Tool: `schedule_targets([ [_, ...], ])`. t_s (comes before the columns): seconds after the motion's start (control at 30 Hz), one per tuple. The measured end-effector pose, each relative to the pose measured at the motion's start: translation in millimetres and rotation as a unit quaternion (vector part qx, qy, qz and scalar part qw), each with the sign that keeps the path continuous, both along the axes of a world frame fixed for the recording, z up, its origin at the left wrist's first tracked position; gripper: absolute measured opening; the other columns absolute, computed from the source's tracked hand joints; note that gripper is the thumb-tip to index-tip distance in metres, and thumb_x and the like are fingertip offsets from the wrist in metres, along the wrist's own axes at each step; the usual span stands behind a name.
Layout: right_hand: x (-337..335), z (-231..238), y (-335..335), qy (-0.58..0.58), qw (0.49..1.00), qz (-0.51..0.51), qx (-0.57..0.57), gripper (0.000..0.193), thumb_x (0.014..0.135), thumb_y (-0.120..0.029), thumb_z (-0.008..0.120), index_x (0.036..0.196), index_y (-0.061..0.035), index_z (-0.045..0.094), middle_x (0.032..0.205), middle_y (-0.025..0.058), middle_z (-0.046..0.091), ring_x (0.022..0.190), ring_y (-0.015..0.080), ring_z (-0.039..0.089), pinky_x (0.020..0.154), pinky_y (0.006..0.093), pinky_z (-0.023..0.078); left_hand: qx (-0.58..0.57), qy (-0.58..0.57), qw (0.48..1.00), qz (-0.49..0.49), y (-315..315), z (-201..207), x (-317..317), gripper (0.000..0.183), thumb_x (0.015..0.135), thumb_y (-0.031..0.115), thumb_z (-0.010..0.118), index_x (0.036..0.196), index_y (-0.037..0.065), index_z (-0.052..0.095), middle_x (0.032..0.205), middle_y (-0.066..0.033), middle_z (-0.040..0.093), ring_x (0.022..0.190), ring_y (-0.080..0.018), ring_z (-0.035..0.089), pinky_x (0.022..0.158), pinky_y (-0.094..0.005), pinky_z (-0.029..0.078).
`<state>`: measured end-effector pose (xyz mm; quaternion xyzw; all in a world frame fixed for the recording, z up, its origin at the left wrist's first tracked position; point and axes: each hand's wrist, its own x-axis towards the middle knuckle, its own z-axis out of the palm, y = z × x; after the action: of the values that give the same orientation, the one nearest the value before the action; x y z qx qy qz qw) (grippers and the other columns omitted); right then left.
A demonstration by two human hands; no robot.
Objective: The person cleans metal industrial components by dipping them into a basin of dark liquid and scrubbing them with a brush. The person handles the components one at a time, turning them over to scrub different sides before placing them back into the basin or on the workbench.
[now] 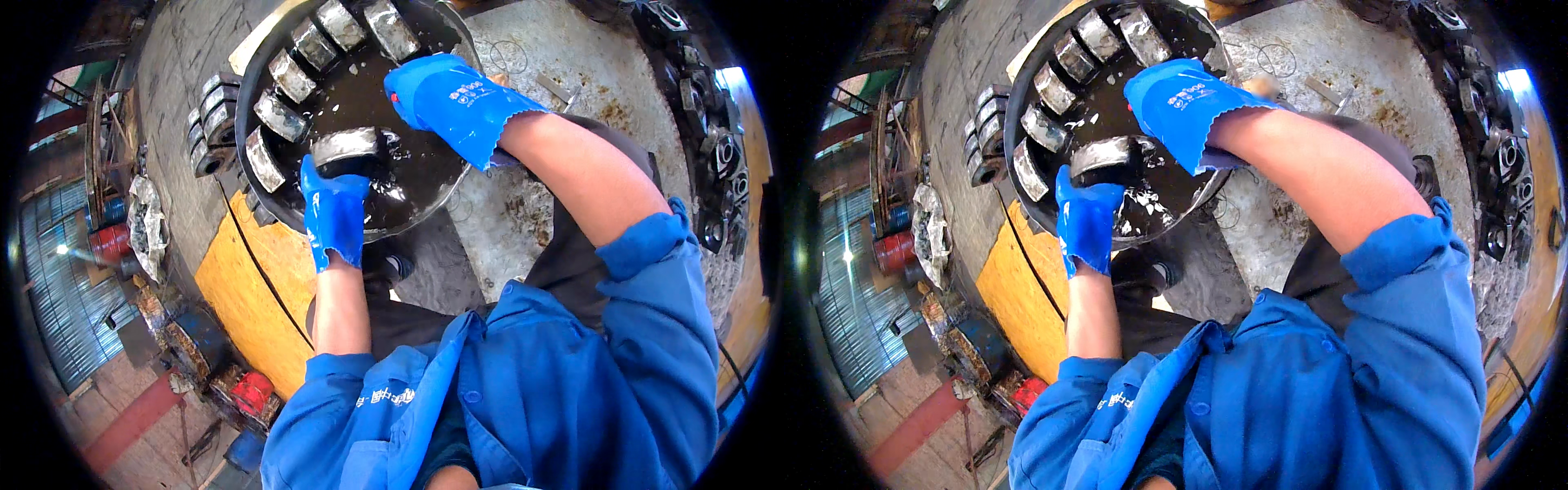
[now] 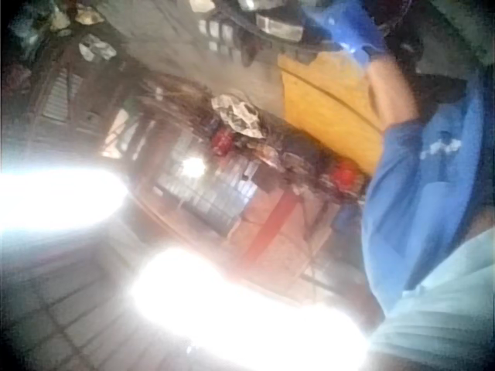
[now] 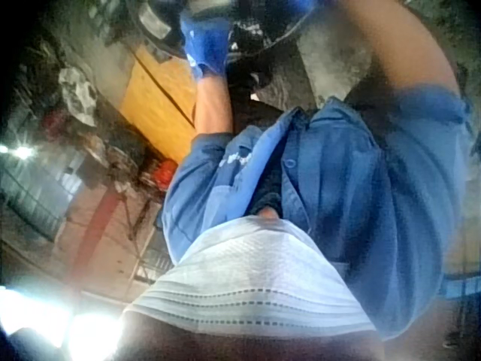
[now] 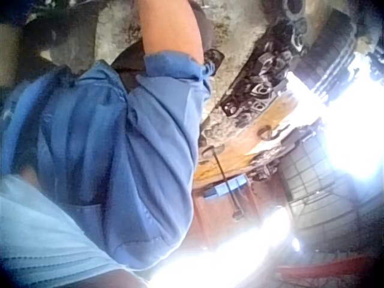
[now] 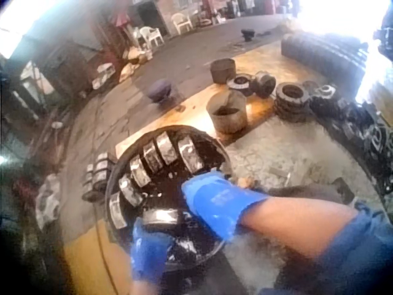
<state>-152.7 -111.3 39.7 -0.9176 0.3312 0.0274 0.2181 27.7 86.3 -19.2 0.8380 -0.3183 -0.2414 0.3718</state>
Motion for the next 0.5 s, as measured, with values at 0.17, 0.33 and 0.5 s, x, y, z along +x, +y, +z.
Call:
schedule_targets([
  [0.17,1,-3,3,0.006,1.0,0.011,-0.015,0.021,0.086,-0.02,0.065,0.103,-0.0128,0.076,0.103,0.0124,0.076,0.094,0.0357,0.073,0.077,0.0493,0.06,0.056,0.016,0.997,-0.049,-8,37,-20,0.102,0.069,0.012,0.083,0.153,-0.008,0.03,0.133,-0.0267,0.06,0.118,-0.0329,0.064,0.099,-0.0378,0.054],
  [0.33,13,0,14,0.056,0.996,0.074,-0.006,0.021,0.086,-0.02,0.066,0.103,-0.0138,0.078,0.104,0.011,0.076,0.095,0.0333,0.074,0.081,0.0484,0.059,-0.017,0.18,0.981,-0.069,16,-50,23,0.077,0.086,0.008,0.072,0.153,0.002,0.036,0.134,-0.0199,0.064,0.117,-0.0288,0.066,0.1,-0.0364,0.053],
  [0.5,15,-3,15,0.052,0.998,0.038,-0.006,0.026,0.085,-0.018,0.067,0.109,-0.0165,0.076,0.108,0.0087,0.076,0.098,0.0325,0.073,0.081,0.0488,0.059,0.11,-0.209,0.948,-0.212,25,-10,1,0.059,0.093,0.005,0.066,0.149,0.003,0.049,0.125,-0.0187,0.07,0.111,-0.0282,0.069,0.101,-0.0375,0.052],
])
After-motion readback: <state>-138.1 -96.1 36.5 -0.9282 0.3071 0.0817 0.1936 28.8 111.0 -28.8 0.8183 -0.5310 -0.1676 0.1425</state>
